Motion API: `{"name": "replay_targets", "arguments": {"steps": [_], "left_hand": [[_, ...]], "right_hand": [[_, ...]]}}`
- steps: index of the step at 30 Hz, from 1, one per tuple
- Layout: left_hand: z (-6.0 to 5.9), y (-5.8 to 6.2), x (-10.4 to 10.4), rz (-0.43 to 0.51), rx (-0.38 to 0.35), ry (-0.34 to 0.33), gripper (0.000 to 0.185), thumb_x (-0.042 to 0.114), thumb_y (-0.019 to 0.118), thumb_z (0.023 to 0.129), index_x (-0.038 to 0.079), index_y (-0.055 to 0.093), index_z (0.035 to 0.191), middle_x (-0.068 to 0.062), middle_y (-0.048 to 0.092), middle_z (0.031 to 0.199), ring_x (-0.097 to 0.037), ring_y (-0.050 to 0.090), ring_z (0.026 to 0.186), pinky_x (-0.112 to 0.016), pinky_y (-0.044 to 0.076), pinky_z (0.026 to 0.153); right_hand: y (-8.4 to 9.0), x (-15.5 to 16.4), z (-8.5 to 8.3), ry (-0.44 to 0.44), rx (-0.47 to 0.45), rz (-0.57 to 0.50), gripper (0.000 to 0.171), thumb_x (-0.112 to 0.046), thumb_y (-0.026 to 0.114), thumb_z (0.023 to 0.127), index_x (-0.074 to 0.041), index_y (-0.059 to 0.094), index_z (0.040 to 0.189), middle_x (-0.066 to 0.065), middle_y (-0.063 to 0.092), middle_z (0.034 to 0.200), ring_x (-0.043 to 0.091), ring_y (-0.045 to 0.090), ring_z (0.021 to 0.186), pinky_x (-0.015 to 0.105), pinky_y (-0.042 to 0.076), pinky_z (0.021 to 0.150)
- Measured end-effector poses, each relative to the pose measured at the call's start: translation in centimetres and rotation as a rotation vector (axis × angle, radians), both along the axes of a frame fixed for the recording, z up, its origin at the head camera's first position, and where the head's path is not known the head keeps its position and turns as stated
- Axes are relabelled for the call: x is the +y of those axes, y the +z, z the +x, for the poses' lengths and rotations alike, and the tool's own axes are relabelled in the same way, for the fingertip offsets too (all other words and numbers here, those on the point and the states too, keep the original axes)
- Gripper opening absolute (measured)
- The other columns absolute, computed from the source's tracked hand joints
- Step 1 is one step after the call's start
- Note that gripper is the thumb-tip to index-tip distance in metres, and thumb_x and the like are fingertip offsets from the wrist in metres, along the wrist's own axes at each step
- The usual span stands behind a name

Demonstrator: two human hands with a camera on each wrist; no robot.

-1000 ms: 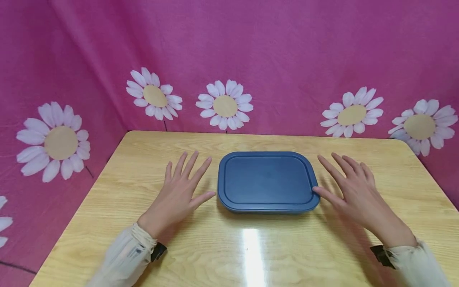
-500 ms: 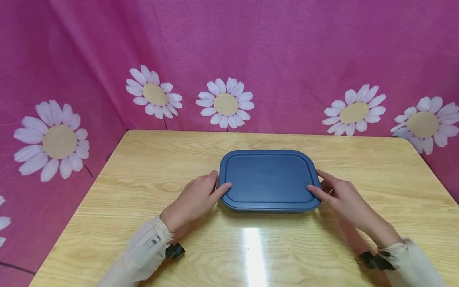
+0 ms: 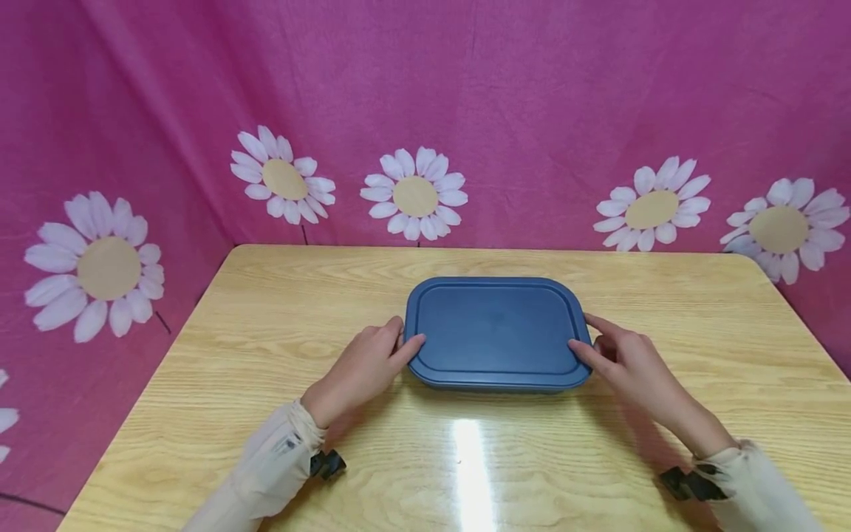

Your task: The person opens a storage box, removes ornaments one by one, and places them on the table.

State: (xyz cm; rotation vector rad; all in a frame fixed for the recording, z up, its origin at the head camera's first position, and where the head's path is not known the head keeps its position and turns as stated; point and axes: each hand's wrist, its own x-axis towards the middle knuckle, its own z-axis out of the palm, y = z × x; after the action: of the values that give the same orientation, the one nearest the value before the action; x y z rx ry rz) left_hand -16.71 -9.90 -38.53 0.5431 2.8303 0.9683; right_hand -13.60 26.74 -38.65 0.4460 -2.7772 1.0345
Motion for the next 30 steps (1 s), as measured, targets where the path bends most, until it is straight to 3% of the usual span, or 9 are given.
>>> {"name": "replay_targets", "arguments": {"steps": [5,14,30], "left_hand": [[0.1,-0.3,0.3,-0.013,0.025,0.039,0.033,0.041,0.051,0.104,0.009,0.054,0.094,-0.001,0.047,0.066,-0.013,0.049,0.054,-0.024,0.036,0.048],[0.3,-0.2,0.8,-0.064,0.144,0.09,0.032,0.038,0.051,0.103,0.008,0.055,0.092,0.0,0.044,0.062,-0.012,0.046,0.048,-0.024,0.031,0.043],[0.9,1.3,0.5,-0.08,0.208,0.077,0.033,0.04,0.05,0.102,0.009,0.054,0.091,-0.001,0.044,0.063,-0.013,0.047,0.05,-0.026,0.033,0.043]], "right_hand": [[-0.2,-0.1,-0.1,-0.013,0.023,-0.006,0.051,-0.019,0.067,0.097,0.011,0.053,0.135,-0.006,0.036,0.057,0.007,0.033,0.048,0.025,0.03,0.045],[0.1,0.0,-0.1,-0.03,0.07,-0.01,0.053,-0.019,0.069,0.095,0.009,0.053,0.136,-0.005,0.04,0.059,0.007,0.036,0.05,0.025,0.03,0.046],[1.4,-0.2,0.6,-0.024,0.125,0.007,0.052,-0.018,0.068,0.096,0.007,0.051,0.138,-0.005,0.047,0.062,0.007,0.04,0.052,0.023,0.031,0.046]]}}
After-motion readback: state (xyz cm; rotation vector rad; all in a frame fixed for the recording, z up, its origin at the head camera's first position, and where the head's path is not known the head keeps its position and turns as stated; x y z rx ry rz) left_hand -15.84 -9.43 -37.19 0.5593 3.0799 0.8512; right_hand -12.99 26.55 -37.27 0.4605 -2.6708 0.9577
